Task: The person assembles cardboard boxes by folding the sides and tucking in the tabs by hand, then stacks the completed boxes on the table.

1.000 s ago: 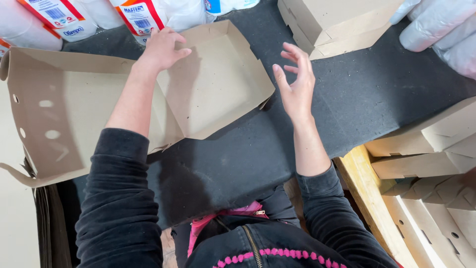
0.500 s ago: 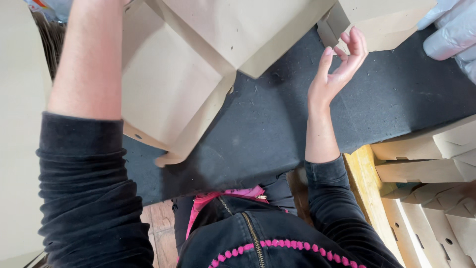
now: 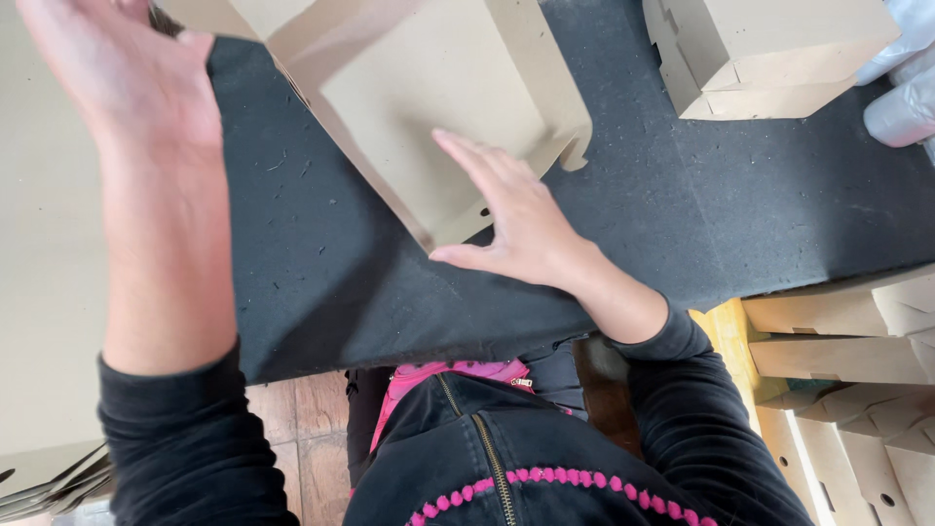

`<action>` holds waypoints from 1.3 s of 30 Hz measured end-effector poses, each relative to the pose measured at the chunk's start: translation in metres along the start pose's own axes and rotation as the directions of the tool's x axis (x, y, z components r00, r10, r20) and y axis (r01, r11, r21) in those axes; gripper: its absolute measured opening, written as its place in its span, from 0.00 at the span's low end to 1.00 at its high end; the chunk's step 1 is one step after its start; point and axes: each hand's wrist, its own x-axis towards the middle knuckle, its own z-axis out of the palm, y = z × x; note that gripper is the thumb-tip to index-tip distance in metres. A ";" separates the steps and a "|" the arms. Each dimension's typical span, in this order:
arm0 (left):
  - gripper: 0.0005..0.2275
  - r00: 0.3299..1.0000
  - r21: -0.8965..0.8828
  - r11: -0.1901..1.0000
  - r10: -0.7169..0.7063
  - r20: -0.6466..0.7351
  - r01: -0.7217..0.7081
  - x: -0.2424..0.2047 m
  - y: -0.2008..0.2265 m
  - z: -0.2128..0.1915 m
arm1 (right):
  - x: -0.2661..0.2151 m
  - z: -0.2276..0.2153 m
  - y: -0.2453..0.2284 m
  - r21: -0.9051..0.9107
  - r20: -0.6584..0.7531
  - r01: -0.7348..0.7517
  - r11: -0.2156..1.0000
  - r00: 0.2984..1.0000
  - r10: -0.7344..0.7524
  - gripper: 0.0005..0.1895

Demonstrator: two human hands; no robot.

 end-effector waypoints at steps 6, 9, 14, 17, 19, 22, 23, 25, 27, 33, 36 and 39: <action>0.43 0.938 -0.118 0.987 -0.144 -0.314 0.112 -0.096 -0.009 0.017 | 0.013 0.066 0.055 -0.341 -0.069 0.010 0.940 0.997 -0.036 0.48; 0.30 0.946 -0.165 0.986 -0.085 -0.312 0.034 -0.126 -0.045 0.003 | 0.010 0.053 0.076 -0.345 0.000 -0.068 0.936 0.997 0.072 0.27; 0.28 0.948 -0.103 0.982 -0.179 -0.265 0.156 -0.166 -0.066 0.043 | 0.002 0.037 0.126 -0.341 -0.103 -0.265 0.902 0.964 0.245 0.04; 0.25 0.954 0.003 0.978 -0.202 -0.221 0.207 -0.178 -0.089 0.050 | -0.006 0.020 0.151 -0.392 -0.129 -0.260 0.882 0.965 0.227 0.02; 0.24 0.962 0.081 0.971 -0.208 -0.178 0.225 -0.185 -0.100 0.050 | -0.012 0.016 0.166 -0.404 -0.121 -0.243 0.882 0.970 0.212 0.02; 0.17 0.997 0.492 0.870 -0.053 0.055 0.019 -0.183 -0.114 0.043 | -0.017 0.012 0.174 -0.324 -0.146 -0.241 0.915 0.968 0.204 0.01; 0.12 0.954 0.692 0.678 0.044 0.298 -0.247 -0.178 -0.124 0.036 | -0.017 0.011 0.175 -0.329 -0.160 -0.209 0.921 0.973 0.164 0.03; 0.10 0.839 0.756 0.408 0.051 0.541 -0.512 -0.164 -0.143 0.028 | -0.017 0.011 0.175 -0.332 -0.176 -0.178 0.926 0.976 0.125 0.05; 0.04 0.668 0.672 -0.023 0.095 0.738 -0.740 -0.153 -0.161 0.028 | -0.017 0.012 0.176 -0.369 -0.242 -0.174 0.913 0.966 0.087 0.07; 0.05 0.541 0.500 -0.417 0.022 0.840 -0.759 -0.126 -0.189 0.027 | -0.018 0.015 0.176 -0.369 -0.326 -0.180 0.912 0.944 0.054 0.08; 0.03 0.557 0.491 -0.421 -0.043 0.829 -0.763 -0.122 -0.188 0.028 | -0.018 0.016 0.179 -0.359 -0.318 -0.171 0.918 0.947 0.052 0.08; 0.03 0.576 0.506 -0.407 -0.060 0.815 -0.760 -0.117 -0.184 0.030 | -0.018 0.016 0.177 -0.350 -0.332 -0.171 0.921 0.942 0.048 0.07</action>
